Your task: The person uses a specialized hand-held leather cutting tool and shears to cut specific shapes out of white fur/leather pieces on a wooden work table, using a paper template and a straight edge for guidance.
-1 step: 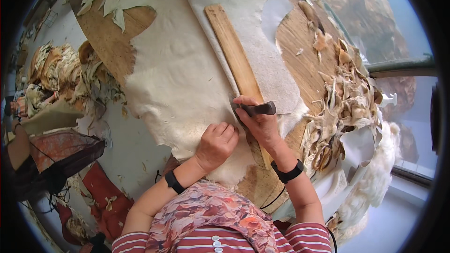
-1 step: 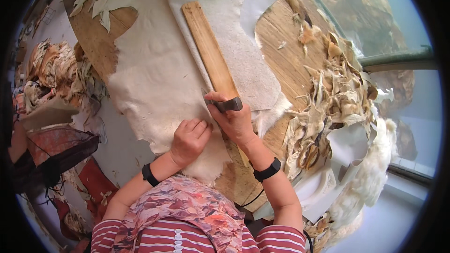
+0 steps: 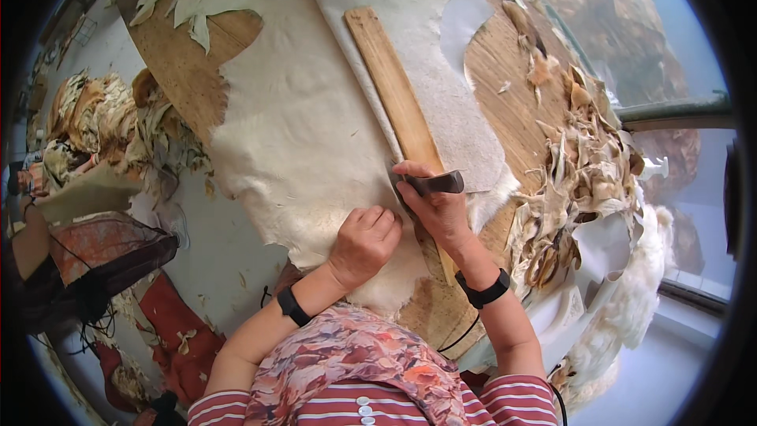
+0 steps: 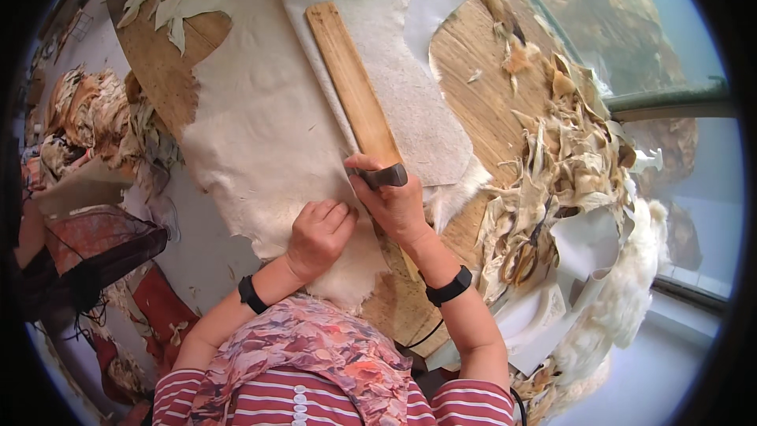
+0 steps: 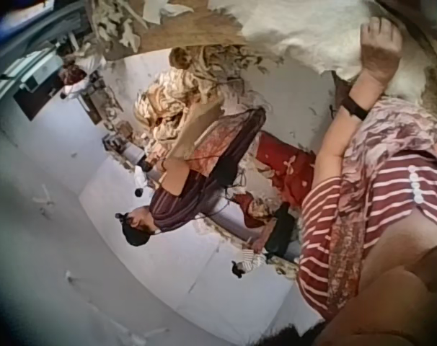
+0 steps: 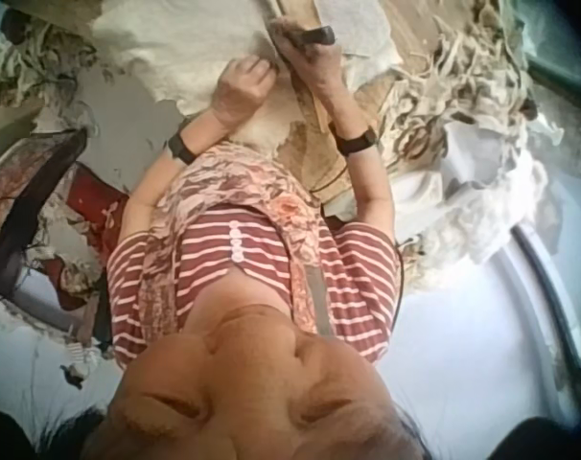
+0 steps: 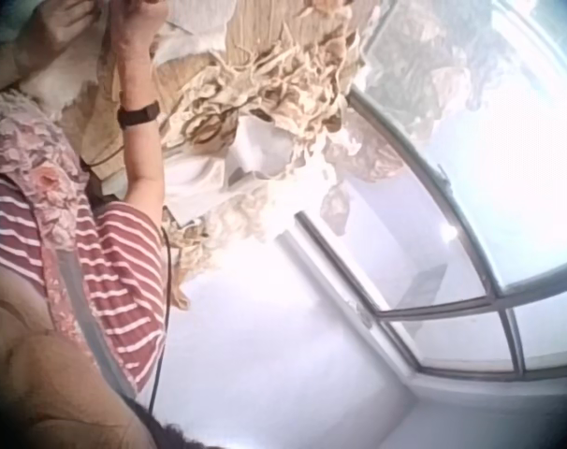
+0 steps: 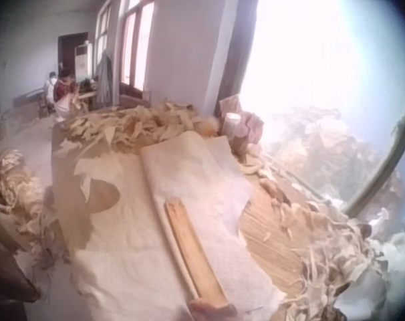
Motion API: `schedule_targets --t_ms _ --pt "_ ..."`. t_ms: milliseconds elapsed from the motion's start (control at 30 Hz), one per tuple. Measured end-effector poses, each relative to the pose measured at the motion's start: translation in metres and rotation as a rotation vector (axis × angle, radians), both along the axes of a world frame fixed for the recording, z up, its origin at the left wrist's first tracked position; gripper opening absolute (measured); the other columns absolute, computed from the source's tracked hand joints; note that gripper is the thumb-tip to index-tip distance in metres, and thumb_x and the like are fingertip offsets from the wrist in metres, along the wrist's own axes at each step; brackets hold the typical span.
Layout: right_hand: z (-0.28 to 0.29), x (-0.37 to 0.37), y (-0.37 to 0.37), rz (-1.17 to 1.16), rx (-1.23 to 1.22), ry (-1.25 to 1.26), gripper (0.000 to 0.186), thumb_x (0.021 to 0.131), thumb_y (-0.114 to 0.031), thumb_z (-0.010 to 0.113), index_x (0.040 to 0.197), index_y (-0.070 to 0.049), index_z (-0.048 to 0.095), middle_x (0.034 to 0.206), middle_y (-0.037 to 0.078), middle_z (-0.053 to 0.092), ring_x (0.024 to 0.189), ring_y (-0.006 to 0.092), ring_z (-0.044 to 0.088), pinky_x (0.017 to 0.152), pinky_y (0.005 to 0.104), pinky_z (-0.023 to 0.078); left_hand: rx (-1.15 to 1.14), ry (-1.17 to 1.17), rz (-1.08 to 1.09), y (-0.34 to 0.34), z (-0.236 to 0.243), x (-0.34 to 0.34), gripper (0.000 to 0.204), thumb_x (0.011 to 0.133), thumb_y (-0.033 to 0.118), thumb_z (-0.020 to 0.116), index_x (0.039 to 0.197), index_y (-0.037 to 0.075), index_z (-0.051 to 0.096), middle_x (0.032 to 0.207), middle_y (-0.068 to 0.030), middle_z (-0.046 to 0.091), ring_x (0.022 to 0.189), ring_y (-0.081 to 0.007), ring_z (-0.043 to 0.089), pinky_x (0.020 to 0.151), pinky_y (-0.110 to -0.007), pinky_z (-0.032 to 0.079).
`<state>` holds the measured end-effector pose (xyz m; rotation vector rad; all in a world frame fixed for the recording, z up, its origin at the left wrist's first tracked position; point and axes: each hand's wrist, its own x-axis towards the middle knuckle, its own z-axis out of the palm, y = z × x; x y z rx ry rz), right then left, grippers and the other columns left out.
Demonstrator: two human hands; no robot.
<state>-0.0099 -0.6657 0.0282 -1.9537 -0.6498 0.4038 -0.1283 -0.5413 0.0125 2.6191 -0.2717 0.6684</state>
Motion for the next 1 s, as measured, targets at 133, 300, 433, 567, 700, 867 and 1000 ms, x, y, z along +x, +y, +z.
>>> schedule_targets --t_ms 133,300,433,567,700,867,1000 --pt "-0.007 0.001 -0.001 -0.008 0.005 -0.108 0.025 0.082 -0.008 0.071 0.107 -0.014 0.07 0.072 0.006 0.066 0.058 0.0173 0.059 0.057 0.0296 0.049 -0.052 0.062 -0.014 0.0 0.004 0.0 0.025 0.067 0.008 0.061 0.09 0.0 0.066 0.089 -0.0094 0.061 0.083 -0.0236 0.059 0.068 -0.035 0.048" --pt "0.006 -0.001 0.004 -0.005 -0.06 -0.152 0.025 0.082 -0.009 0.071 0.106 -0.014 0.07 0.075 0.007 0.068 0.063 0.0206 0.063 0.059 0.0317 0.05 -0.11 0.046 -0.002 0.002 0.005 0.002 0.021 0.067 0.007 0.062 0.088 0.001 0.065 0.088 -0.0094 0.061 0.079 -0.0243 0.059 0.066 -0.035 0.047" --pt "0.011 -0.002 0.006 -0.002 -0.13 -0.161 0.023 0.082 -0.01 0.07 0.105 -0.014 0.07 0.074 0.007 0.067 0.063 0.0226 0.063 0.06 0.0334 0.05 -0.174 0.022 0.021 0.002 0.002 0.004 0.016 0.07 0.006 0.062 0.086 0.002 0.065 0.088 -0.0095 0.061 0.079 -0.0253 0.059 0.066 -0.036 0.047" --pt "0.013 -0.002 0.005 0.004 -0.167 -0.166 0.022 0.082 -0.01 0.07 0.105 -0.013 0.07 0.071 0.007 0.065 0.062 0.0232 0.062 0.059 0.0338 0.049 -0.196 0.005 0.035 0.003 0.003 0.006 0.014 0.072 0.005 0.063 0.086 0.002 0.065 0.088 -0.0097 0.061 0.079 -0.0261 0.059 0.067 -0.036 0.047" --pt "0.015 -0.003 0.002 0.037 -0.149 -0.16 0.022 0.083 -0.009 0.07 0.104 -0.01 0.069 0.071 0.009 0.064 0.063 0.0252 0.062 0.059 0.0345 0.049 -0.261 0.018 0.055 0.003 0.004 0.007 0.014 0.072 0.003 0.065 0.086 0.001 0.064 0.087 -0.0099 0.061 0.079 -0.0274 0.059 0.07 -0.037 0.049" --pt "0.012 -0.006 -0.004 0.048 -0.086 -0.129 0.02 0.083 -0.007 0.069 0.103 -0.007 0.069 0.074 0.011 0.064 0.064 0.0267 0.062 0.06 0.0353 0.049 -0.325 0.044 0.06 0.004 0.005 0.005 0.014 0.073 0.001 0.066 0.087 0.002 0.064 0.087 -0.0099 0.06 0.081 -0.0287 0.059 0.072 -0.038 0.049" --pt "0.019 -0.008 -0.006 0.049 -0.126 -0.044 0.018 0.084 -0.006 0.068 0.102 -0.005 0.068 0.077 0.012 0.065 0.067 0.0262 0.064 0.061 0.0352 0.05 -0.36 0.048 0.056 0.005 0.005 0.005 0.015 0.073 0.001 0.067 0.088 0.002 0.064 0.087 -0.01 0.06 0.081 -0.029 0.059 0.072 -0.038 0.049"
